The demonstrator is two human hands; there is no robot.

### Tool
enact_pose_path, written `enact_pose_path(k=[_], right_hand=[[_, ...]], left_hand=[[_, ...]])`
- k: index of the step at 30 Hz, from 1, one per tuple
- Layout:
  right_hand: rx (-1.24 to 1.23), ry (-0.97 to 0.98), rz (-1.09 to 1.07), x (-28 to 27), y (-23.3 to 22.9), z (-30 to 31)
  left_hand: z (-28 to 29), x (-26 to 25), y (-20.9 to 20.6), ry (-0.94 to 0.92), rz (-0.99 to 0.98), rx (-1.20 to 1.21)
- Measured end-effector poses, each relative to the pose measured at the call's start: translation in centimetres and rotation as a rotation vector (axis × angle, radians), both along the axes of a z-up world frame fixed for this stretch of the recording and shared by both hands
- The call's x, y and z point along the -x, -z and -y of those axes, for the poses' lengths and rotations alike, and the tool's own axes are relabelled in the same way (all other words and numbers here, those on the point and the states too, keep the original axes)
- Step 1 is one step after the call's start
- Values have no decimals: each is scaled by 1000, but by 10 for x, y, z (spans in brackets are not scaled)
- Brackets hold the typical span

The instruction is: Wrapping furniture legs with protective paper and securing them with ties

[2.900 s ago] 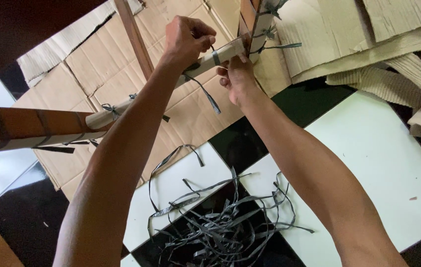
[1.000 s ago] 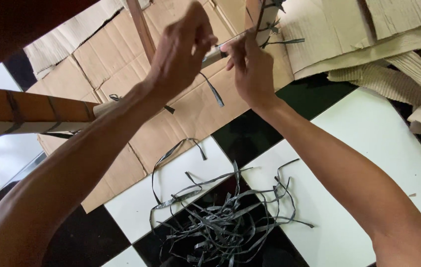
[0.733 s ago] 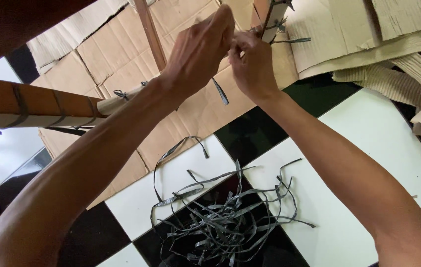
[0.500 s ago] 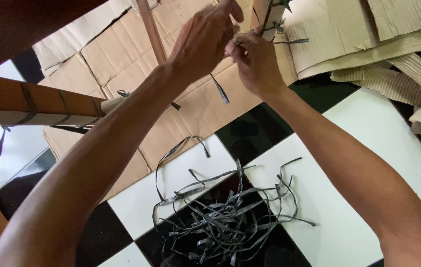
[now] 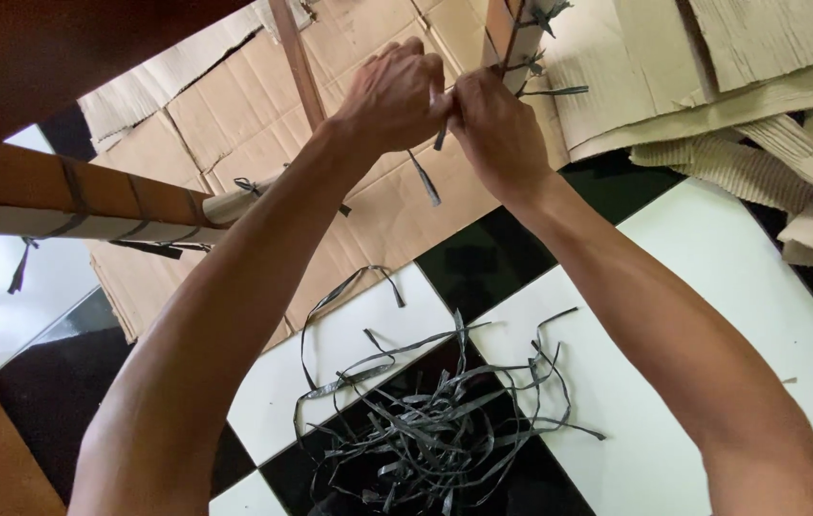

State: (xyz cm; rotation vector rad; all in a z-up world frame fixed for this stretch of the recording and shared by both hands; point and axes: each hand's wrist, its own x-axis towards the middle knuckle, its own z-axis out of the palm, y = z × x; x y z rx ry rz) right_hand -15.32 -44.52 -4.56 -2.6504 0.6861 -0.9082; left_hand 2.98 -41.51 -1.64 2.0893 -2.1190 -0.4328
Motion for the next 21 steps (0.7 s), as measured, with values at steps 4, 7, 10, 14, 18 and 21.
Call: enact_pose_path(k=[4,7,10,14,18,21], right_hand=[[62,67,55,-2,5,1],[-5,4,106,-3,3,-1],[-40,-40,138,-1,7,1],[-79,-63,189,1,-5,-4],[-191,-21,259,-1,-18,-8],[-230,4,365,-4,-12,-9]], left_hand=[[-2,6,-3,35,-60,-23],[-1,0,-4,-302,-356,-121],[1,-3,6,-382,-448,-178],[-5,2,-4,-523,-680,-173],[-8,13,-11,-622,-792,-71],[-13,16,13,-412,-785,284]])
